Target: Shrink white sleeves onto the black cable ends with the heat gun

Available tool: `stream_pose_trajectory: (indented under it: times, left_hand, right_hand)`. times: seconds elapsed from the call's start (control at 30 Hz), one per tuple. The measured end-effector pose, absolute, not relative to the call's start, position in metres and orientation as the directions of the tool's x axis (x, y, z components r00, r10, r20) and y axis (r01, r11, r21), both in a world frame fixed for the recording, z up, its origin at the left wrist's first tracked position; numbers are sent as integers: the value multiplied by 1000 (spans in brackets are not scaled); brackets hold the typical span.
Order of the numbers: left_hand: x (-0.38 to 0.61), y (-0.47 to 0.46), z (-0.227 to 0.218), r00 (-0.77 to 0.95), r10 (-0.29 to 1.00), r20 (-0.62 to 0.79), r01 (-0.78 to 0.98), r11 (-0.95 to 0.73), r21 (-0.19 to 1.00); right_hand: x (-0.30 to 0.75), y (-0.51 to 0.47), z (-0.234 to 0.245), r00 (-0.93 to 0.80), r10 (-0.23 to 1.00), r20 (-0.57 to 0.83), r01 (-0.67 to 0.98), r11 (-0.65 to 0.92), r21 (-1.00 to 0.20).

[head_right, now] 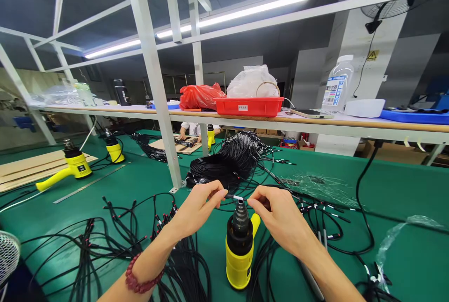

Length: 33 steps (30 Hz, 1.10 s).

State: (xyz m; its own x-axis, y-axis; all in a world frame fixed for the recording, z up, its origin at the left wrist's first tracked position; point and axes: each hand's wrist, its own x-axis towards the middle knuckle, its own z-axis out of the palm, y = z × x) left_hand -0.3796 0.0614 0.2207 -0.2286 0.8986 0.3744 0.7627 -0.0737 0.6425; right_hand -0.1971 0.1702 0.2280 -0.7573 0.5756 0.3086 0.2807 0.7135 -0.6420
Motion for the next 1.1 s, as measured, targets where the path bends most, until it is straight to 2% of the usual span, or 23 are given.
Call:
stream_pose_trajectory:
  times: [0.3, 0.4, 0.6, 0.9, 1.1]
  left_hand:
    - [-377, 61, 227, -232, 884, 405, 672, -156, 724]
    - [-377, 59, 229, -214, 884, 416, 683, -169, 710]
    - [-380, 61, 224, -219, 903, 369, 780, -65, 622]
    - [-378, 63, 220, -216, 895, 389, 676, -150, 721]
    - [-378, 65, 220, -228, 892, 391, 631, -170, 757]
  right_hand:
    - [-197, 171, 228, -764, 573, 297, 301, 724, -621]
    - [-195, 170, 229, -763, 568, 309, 322, 747, -581]
    - [-193, 170, 230, -763, 557, 328, 293, 751, -592]
    - [-196, 175, 225, -748, 567, 346, 302, 754, -583]
    - [-192, 178, 225, -759, 573, 309, 306, 733, -607]
